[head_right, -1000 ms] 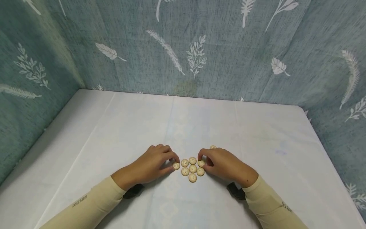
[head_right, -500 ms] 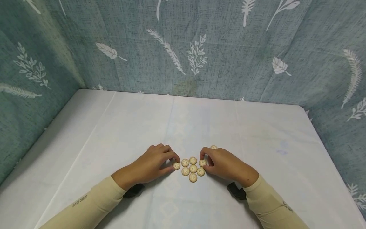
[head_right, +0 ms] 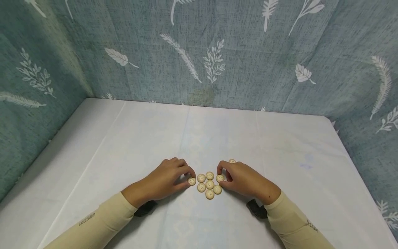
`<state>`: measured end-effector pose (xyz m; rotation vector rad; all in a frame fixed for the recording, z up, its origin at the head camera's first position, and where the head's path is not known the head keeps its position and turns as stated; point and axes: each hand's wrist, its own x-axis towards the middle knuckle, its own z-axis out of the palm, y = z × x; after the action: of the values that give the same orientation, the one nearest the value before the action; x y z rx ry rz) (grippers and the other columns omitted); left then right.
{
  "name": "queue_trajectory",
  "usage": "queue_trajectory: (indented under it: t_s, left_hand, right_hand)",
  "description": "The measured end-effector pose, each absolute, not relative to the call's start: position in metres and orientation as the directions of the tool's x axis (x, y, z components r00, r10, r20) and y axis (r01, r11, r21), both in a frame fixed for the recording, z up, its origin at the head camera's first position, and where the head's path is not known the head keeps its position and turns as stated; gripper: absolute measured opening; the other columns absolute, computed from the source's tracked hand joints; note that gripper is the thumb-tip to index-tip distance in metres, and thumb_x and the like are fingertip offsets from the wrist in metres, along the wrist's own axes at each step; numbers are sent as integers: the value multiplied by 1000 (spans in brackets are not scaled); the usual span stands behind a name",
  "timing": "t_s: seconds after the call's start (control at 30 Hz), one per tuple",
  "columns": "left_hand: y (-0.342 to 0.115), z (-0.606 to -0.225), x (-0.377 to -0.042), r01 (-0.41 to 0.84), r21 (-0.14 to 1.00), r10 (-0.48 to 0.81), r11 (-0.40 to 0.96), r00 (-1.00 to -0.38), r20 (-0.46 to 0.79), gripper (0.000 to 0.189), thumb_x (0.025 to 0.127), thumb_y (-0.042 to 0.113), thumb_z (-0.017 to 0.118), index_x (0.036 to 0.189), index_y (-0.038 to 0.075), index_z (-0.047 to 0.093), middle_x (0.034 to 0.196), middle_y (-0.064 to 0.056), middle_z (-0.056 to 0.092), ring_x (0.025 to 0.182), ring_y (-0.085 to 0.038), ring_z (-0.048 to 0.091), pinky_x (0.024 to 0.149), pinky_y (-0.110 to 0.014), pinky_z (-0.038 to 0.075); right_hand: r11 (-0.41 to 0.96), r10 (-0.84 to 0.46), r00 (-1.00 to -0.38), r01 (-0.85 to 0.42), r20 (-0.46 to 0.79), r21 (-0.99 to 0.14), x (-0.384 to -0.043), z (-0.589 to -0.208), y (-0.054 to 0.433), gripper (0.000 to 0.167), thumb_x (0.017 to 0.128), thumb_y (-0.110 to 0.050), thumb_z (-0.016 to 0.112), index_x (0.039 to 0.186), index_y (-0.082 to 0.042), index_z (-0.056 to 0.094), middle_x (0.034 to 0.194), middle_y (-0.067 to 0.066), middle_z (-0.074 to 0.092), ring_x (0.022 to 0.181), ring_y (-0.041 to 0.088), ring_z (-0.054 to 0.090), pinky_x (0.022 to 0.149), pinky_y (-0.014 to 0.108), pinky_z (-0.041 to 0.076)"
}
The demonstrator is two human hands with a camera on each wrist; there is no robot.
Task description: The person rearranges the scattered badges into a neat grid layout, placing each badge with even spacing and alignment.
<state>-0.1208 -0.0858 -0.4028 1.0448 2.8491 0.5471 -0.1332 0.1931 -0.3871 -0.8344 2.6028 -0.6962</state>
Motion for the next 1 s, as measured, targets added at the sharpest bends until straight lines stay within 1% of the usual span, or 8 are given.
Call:
queue_trajectory:
  t_s: [0.2, 0.4, 0.6, 0.8, 1.0]
  left_hand:
    - [-86, -402, -121, 620, 343, 636, 706, -768, 78, 20, 91, 35, 73, 110, 28, 70, 102, 7, 63, 95, -13, 55, 82, -38, 44]
    - [-86, -403, -120, 617, 349, 638, 706, -767, 66, 20, 92, 35, 73, 110, 28, 70, 101, 8, 63, 95, -13, 55, 81, -38, 44]
    - [-86, -404, -120, 620, 345, 637, 704, -767, 79, 19, 91, 35, 73, 110, 29, 70, 100, 8, 62, 93, -12, 55, 81, -37, 44]
    - [-86, -404, -120, 620, 350, 641, 702, -764, 68, 20, 91, 35, 73, 111, 28, 70, 101, 8, 63, 94, -12, 55, 81, -37, 44]
    - [-85, -403, -120, 619, 345, 638, 705, -767, 73, 20, 91, 35, 73, 110, 28, 70, 101, 7, 63, 94, -13, 55, 81, -37, 44]
  right_hand:
    - [711, -601, -787, -450, -135, -541, -133, -387, 193, 23, 88, -14, 75, 103, -15, 58, 66, -10, 48, 59, 0, 43, 55, 20, 41]
    - [716, -592, -792, -431, -150, -550, -133, -390, 193, 23, 87, -13, 76, 102, -13, 58, 66, -10, 49, 59, 0, 44, 55, 20, 41]
    - [732, -574, -803, -418, -157, -539, -133, -390, 191, 22, 87, -12, 75, 102, -12, 59, 67, -9, 49, 60, 2, 45, 56, 20, 42]
    - [729, -581, -795, -414, -174, -545, -132, -391, 192, 21, 88, -12, 74, 101, -11, 58, 66, -9, 50, 59, 1, 45, 56, 20, 42]
    - [728, -583, -796, -425, -162, -537, -133, -391, 192, 22, 88, -12, 74, 101, -11, 57, 66, -10, 51, 59, 0, 45, 56, 20, 42]
